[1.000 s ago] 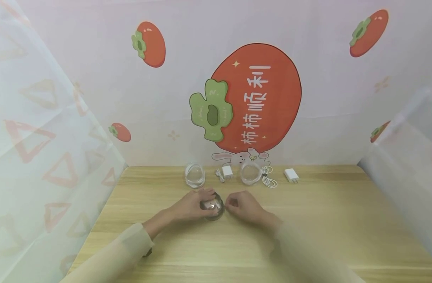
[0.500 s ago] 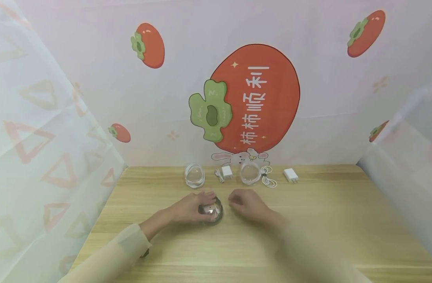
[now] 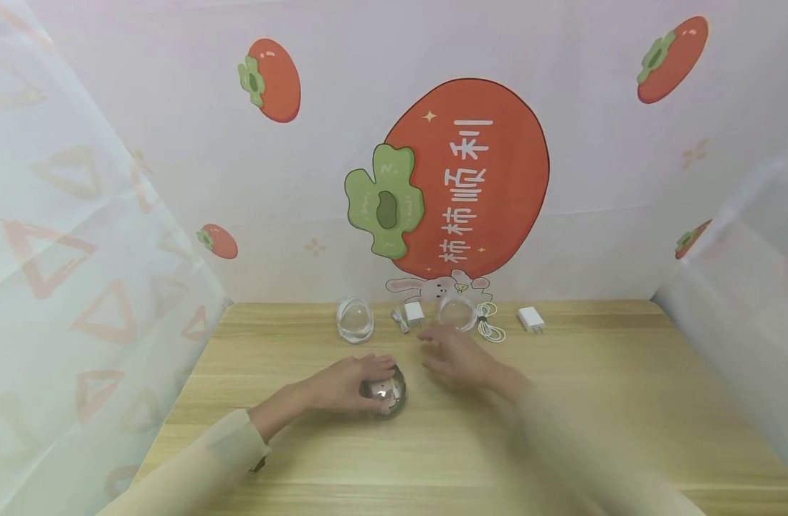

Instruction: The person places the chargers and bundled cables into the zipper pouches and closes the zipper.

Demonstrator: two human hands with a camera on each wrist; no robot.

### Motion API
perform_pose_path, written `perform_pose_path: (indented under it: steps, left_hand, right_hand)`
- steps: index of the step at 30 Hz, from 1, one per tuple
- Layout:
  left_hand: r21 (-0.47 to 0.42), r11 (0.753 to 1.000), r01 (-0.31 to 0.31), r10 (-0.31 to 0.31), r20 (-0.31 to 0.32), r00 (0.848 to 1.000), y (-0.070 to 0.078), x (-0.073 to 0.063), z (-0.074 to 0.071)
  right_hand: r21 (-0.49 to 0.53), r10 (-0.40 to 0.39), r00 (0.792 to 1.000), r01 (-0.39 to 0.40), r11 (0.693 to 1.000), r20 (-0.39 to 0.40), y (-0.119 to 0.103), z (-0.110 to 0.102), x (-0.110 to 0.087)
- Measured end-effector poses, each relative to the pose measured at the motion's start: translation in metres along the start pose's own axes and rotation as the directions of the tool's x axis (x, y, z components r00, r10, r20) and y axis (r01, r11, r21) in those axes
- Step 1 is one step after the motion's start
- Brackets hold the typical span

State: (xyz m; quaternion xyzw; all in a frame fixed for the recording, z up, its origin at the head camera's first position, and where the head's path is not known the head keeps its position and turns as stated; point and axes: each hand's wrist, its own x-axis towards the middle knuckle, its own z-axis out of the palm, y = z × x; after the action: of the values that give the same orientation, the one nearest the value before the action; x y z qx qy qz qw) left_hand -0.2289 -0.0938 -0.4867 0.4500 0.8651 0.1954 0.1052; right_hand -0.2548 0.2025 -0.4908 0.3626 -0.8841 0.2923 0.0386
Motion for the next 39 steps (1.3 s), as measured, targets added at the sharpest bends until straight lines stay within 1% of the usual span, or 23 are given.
perform_pose_path:
  steps: [5, 7, 9, 12, 15, 17, 19, 21, 22, 24, 26, 27, 28, 30, 33, 39]
  left_hand:
    - [-0.013, 1.0, -0.026, 0.026, 0.007, 1.0, 0.0, -0.001, -0.002]
    - [-0.013, 0.999, -0.031, 0.031, 0.001, 1.0, 0.0, -0.002, -0.003]
    - [-0.011, 1.0, -0.028, 0.028, -0.01, 1.0, 0.0, -0.002, -0.004]
    - [-0.002, 1.0, -0.02, 0.02, -0.05, 0.999, -0.002, -0.002, -0.005]
    - [0.027, 1.0, 0.0, 0.004, -0.133, 0.991, -0.003, -0.002, -0.007]
    - [0.055, 0.998, 0.038, -0.025, -0.214, 0.977, -0.006, -0.001, -0.009]
    - [0.062, 0.993, 0.097, -0.075, -0.299, 0.951, -0.009, 0.001, -0.012]
    - [0.052, 0.987, 0.152, -0.121, -0.384, 0.915, -0.014, 0.003, -0.016]
    - [0.05, 0.982, 0.181, -0.144, -0.418, 0.897, -0.016, 0.004, -0.017]
    - [0.023, 0.975, 0.22, -0.183, -0.473, 0.862, -0.021, 0.006, -0.022]
    - [0.003, 0.968, 0.25, -0.213, -0.511, 0.833, -0.025, 0.008, -0.025]
    - [-0.007, 0.964, 0.265, -0.23, -0.519, 0.823, -0.026, 0.009, -0.027]
    - [-0.02, 0.961, 0.276, -0.246, -0.523, 0.816, -0.027, 0.01, -0.028]
    - [-0.04, 0.954, 0.297, -0.274, -0.523, 0.807, -0.029, 0.012, -0.032]
    - [-0.063, 0.945, 0.32, -0.307, -0.505, 0.807, -0.031, 0.014, -0.034]
    - [-0.115, 0.942, 0.316, -0.33, -0.497, 0.802, -0.034, 0.017, -0.034]
  right_hand:
    - [-0.044, 0.004, 1.0, -0.003, 0.999, 0.017, 0.0, -0.008, 0.011]
    - [-0.065, -0.005, 1.0, 0.006, 0.998, 0.017, 0.001, -0.01, 0.015]
    - [-0.062, -0.01, 1.0, 0.011, 0.998, 0.016, 0.0, -0.012, 0.019]
    - [-0.071, -0.002, 1.0, 0.003, 0.997, 0.02, -0.001, -0.015, 0.024]
    - [-0.089, 0.011, 0.999, -0.008, 0.996, 0.031, 0.0, -0.016, 0.029]
    - [-0.118, 0.003, 0.999, 0.001, 0.993, 0.033, 0.002, -0.017, 0.034]
    - [-0.142, -0.006, 0.999, 0.011, 0.99, 0.036, 0.004, -0.017, 0.038]
    - [-0.148, -0.012, 0.999, 0.018, 0.989, 0.043, 0.005, -0.018, 0.042]
    - [-0.152, -0.016, 0.999, 0.023, 0.988, 0.044, 0.005, -0.019, 0.043]
    - [-0.145, -0.015, 0.998, 0.022, 0.989, 0.056, 0.005, -0.02, 0.047]
    - [-0.137, -0.013, 0.998, 0.021, 0.99, 0.065, 0.005, -0.02, 0.05]
    - [-0.136, -0.012, 0.998, 0.021, 0.991, 0.066, 0.004, -0.02, 0.052]
    - [-0.137, -0.01, 0.998, 0.019, 0.99, 0.067, 0.004, -0.02, 0.054]
    - [-0.139, -0.006, 0.998, 0.015, 0.99, 0.069, 0.004, -0.019, 0.057]
    - [-0.146, 0.002, 0.997, 0.008, 0.989, 0.072, 0.006, -0.016, 0.061]
    - [-0.151, 0.036, 0.993, -0.019, 0.988, 0.114, 0.012, -0.007, 0.067]
